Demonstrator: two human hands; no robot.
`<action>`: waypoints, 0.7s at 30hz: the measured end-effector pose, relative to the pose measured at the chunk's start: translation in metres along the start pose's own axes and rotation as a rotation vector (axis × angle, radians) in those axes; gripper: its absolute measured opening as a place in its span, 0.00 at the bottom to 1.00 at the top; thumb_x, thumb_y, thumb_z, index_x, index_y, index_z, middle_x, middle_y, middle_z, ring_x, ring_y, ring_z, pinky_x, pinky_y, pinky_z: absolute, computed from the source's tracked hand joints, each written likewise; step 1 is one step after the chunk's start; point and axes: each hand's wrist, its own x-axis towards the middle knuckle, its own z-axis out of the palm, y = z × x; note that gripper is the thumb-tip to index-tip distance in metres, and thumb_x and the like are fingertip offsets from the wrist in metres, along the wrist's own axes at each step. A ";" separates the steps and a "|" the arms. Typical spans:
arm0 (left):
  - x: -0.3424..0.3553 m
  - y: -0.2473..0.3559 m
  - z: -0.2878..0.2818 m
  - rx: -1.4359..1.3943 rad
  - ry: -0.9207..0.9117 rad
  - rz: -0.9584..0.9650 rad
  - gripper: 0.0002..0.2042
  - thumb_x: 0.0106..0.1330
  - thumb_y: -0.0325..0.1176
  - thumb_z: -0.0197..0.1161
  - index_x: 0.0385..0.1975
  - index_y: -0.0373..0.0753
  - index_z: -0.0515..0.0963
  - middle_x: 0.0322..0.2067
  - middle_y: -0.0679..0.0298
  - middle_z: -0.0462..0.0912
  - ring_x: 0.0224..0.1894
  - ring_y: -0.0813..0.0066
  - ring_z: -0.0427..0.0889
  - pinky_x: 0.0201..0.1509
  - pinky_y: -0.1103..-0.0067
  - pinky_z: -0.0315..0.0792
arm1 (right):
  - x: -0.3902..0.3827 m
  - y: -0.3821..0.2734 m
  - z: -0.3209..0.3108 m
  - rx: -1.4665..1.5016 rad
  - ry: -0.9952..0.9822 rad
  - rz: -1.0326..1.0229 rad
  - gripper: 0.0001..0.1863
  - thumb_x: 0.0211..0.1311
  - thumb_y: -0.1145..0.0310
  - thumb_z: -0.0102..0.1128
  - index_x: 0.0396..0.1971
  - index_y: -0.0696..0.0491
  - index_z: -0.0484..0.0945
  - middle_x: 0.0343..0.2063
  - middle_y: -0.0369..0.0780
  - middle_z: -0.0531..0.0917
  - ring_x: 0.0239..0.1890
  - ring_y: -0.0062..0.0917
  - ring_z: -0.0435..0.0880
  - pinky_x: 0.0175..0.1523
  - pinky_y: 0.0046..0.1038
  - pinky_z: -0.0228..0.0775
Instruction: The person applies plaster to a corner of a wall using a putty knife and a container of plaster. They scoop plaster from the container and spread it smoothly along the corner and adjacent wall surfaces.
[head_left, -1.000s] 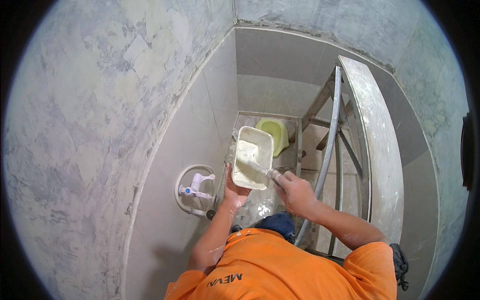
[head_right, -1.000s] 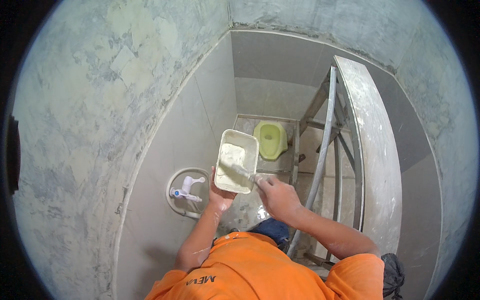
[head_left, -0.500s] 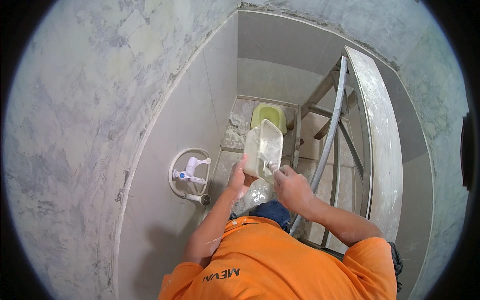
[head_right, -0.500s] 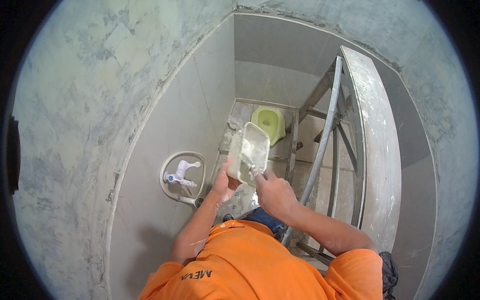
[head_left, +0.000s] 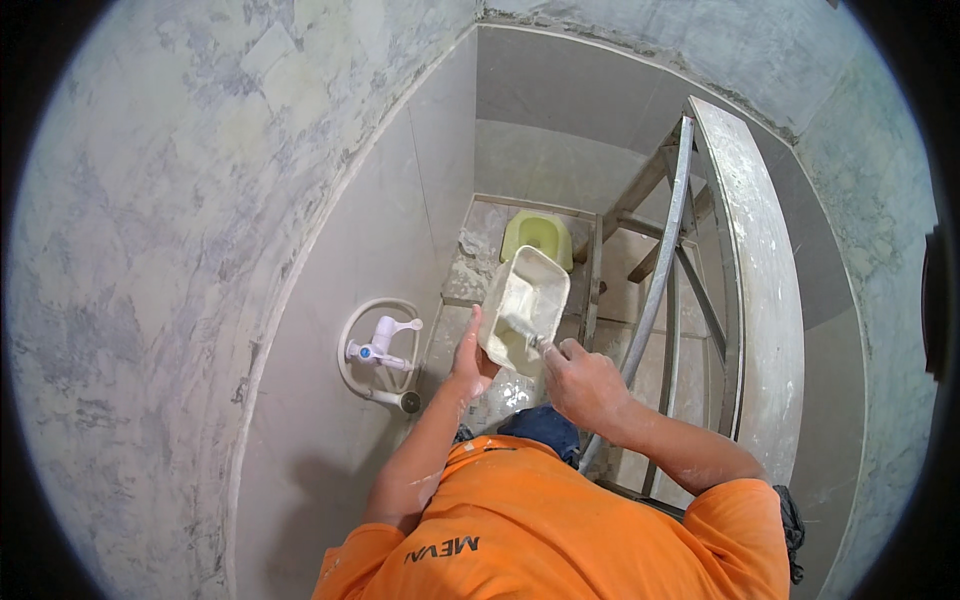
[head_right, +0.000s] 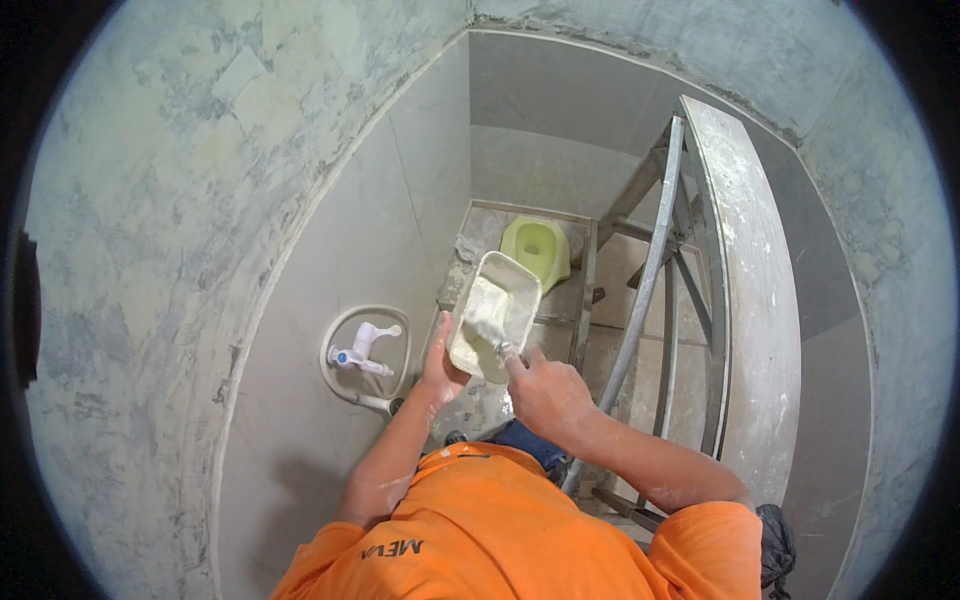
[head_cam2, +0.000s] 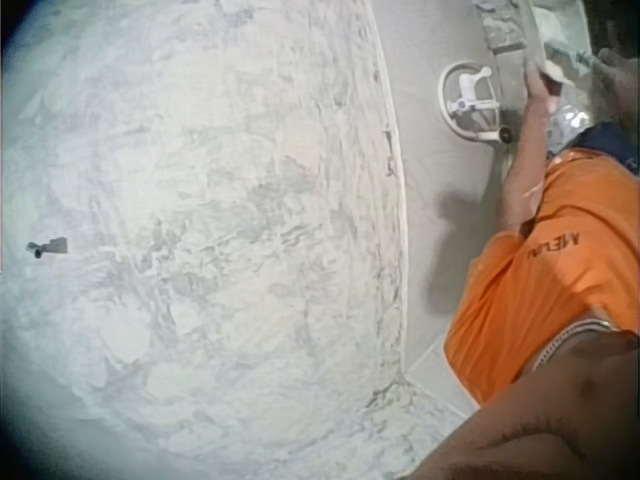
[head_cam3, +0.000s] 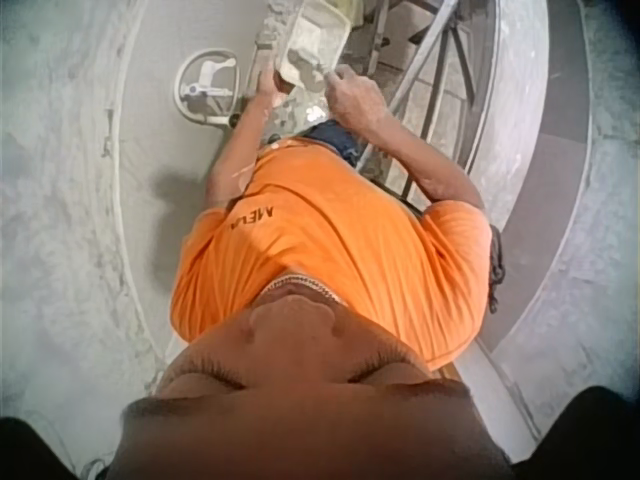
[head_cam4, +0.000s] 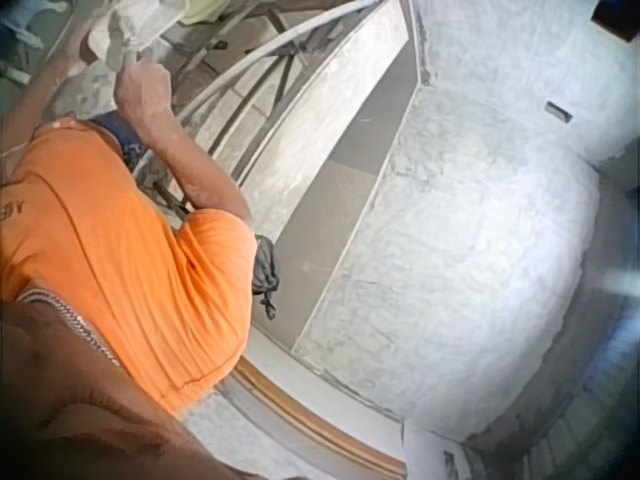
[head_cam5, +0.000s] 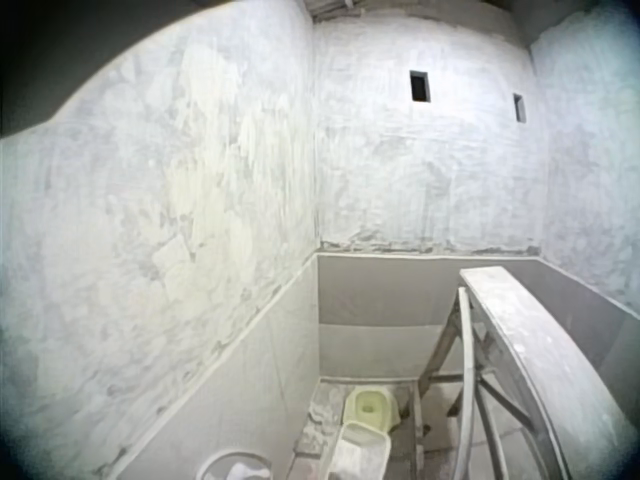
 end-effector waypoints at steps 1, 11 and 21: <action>0.000 0.000 -0.004 -0.026 0.073 -0.017 0.31 0.74 0.61 0.47 0.65 0.41 0.69 0.58 0.62 0.78 0.59 0.68 0.78 0.63 0.69 0.72 | -0.001 -0.002 -0.002 0.032 -0.070 -0.043 0.13 0.59 0.69 0.58 0.43 0.58 0.77 0.32 0.53 0.82 0.29 0.51 0.84 0.39 0.49 0.78; 0.011 -0.015 -0.016 0.014 -0.024 -0.057 0.30 0.74 0.60 0.48 0.62 0.41 0.72 0.55 0.61 0.81 0.57 0.67 0.80 0.62 0.69 0.73 | 0.014 0.022 -0.007 -0.057 0.067 0.088 0.14 0.60 0.68 0.60 0.43 0.59 0.78 0.28 0.51 0.81 0.25 0.52 0.81 0.35 0.48 0.76; -0.004 0.018 -0.019 -0.323 0.107 0.157 0.24 0.73 0.56 0.50 0.59 0.47 0.76 0.55 0.65 0.81 0.58 0.62 0.80 0.62 0.61 0.75 | 0.017 0.013 0.002 0.179 0.032 -0.200 0.14 0.63 0.67 0.59 0.44 0.59 0.77 0.29 0.51 0.81 0.32 0.49 0.84 0.38 0.46 0.77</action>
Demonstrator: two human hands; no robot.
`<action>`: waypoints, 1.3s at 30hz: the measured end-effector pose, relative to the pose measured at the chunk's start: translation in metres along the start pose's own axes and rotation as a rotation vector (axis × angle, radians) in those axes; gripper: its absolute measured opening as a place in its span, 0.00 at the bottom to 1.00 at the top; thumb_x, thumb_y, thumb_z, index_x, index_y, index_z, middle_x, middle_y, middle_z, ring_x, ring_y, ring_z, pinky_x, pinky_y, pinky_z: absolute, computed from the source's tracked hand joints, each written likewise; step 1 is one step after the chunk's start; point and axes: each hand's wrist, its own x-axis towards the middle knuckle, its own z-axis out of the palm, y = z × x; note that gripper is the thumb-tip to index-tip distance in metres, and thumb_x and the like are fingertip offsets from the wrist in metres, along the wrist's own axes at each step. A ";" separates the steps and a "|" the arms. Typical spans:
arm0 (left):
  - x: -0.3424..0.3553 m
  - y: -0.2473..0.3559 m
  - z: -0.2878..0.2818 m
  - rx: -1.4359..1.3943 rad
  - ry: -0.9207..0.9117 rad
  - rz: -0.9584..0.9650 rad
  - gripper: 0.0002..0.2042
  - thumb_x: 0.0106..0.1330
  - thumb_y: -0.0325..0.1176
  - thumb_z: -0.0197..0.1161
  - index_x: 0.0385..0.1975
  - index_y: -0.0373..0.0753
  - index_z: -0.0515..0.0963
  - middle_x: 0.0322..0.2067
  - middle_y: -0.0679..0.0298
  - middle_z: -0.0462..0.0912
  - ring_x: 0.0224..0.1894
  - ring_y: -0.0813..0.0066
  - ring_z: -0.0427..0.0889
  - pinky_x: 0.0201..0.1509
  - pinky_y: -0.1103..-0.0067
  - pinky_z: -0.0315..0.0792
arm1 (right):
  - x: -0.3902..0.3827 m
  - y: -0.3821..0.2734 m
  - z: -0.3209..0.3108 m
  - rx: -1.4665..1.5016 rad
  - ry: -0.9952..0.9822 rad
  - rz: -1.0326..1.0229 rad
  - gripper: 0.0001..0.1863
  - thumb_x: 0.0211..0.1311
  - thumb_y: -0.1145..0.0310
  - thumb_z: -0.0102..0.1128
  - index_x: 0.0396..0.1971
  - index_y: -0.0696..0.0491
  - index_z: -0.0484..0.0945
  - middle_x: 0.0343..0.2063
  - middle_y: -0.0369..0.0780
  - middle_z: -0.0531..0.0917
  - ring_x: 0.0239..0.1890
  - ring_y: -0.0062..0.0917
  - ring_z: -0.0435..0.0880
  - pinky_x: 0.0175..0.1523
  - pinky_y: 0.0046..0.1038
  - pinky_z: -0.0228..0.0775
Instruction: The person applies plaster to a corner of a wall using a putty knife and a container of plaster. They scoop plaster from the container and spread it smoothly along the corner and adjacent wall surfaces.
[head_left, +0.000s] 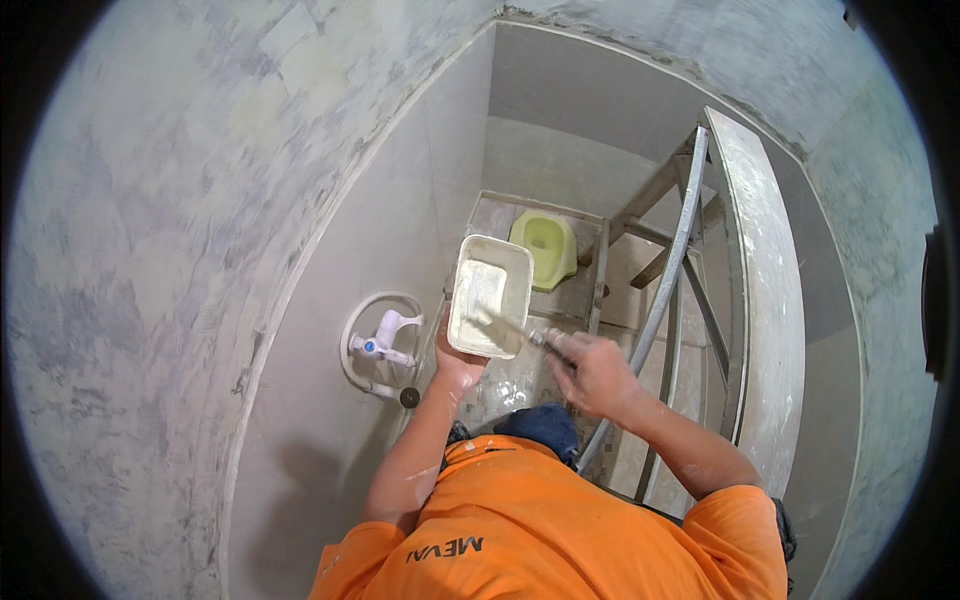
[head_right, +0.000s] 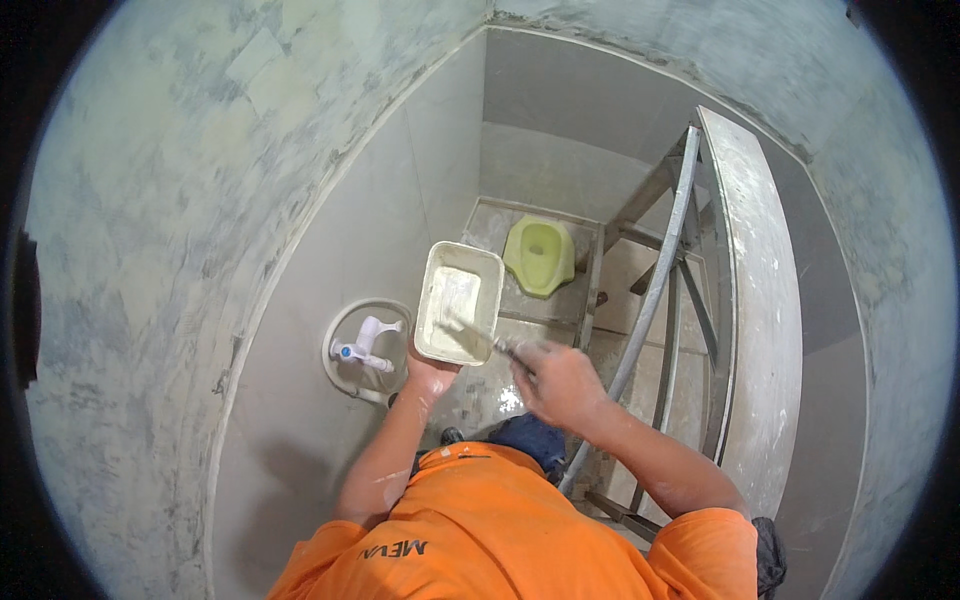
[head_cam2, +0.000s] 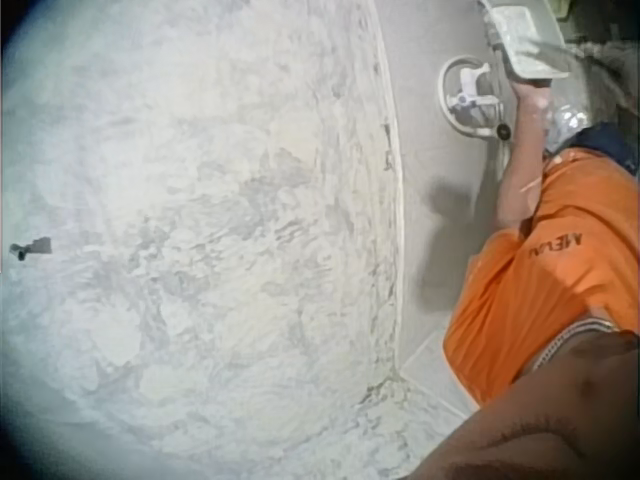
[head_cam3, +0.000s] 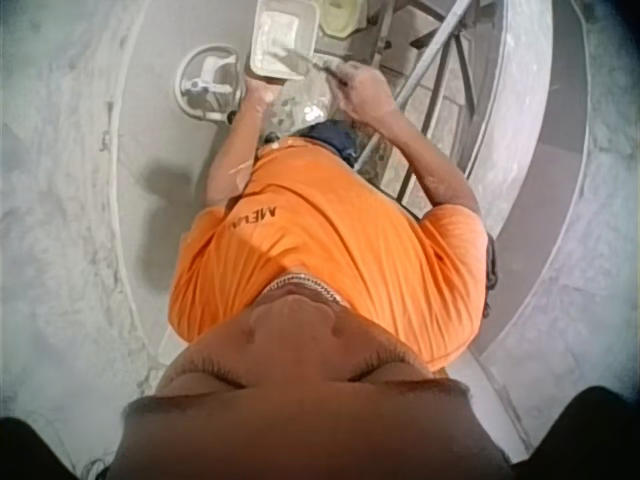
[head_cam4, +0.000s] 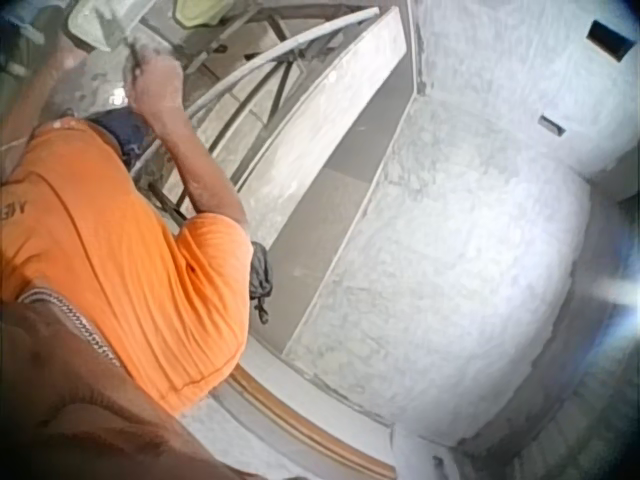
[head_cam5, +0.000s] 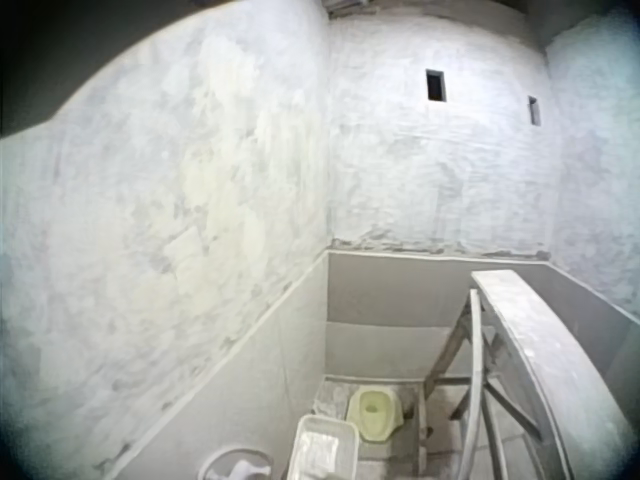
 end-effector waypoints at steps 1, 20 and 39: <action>-0.001 0.002 0.000 0.002 -0.028 -0.018 0.25 0.73 0.56 0.49 0.59 0.47 0.76 0.55 0.65 0.81 0.58 0.62 0.80 0.62 0.60 0.75 | 0.004 -0.001 -0.004 0.029 0.085 0.102 0.12 0.63 0.68 0.59 0.43 0.59 0.78 0.28 0.51 0.81 0.33 0.49 0.83 0.38 0.45 0.76; 0.009 -0.012 -0.013 0.097 -0.126 -0.229 0.27 0.73 0.58 0.50 0.60 0.44 0.75 0.56 0.62 0.81 0.56 0.62 0.81 0.64 0.65 0.72 | 0.015 0.014 -0.036 1.003 0.008 0.757 0.10 0.66 0.66 0.58 0.35 0.56 0.85 0.21 0.30 0.78 0.19 0.12 0.70 0.24 0.19 0.57; -0.003 -0.006 0.014 0.064 -0.151 -0.131 0.22 0.76 0.51 0.48 0.61 0.46 0.74 0.56 0.65 0.80 0.58 0.65 0.79 0.63 0.63 0.73 | 0.003 0.000 -0.015 0.720 0.081 0.285 0.14 0.66 0.67 0.58 0.41 0.62 0.82 0.17 0.35 0.75 0.23 0.15 0.68 0.30 0.26 0.66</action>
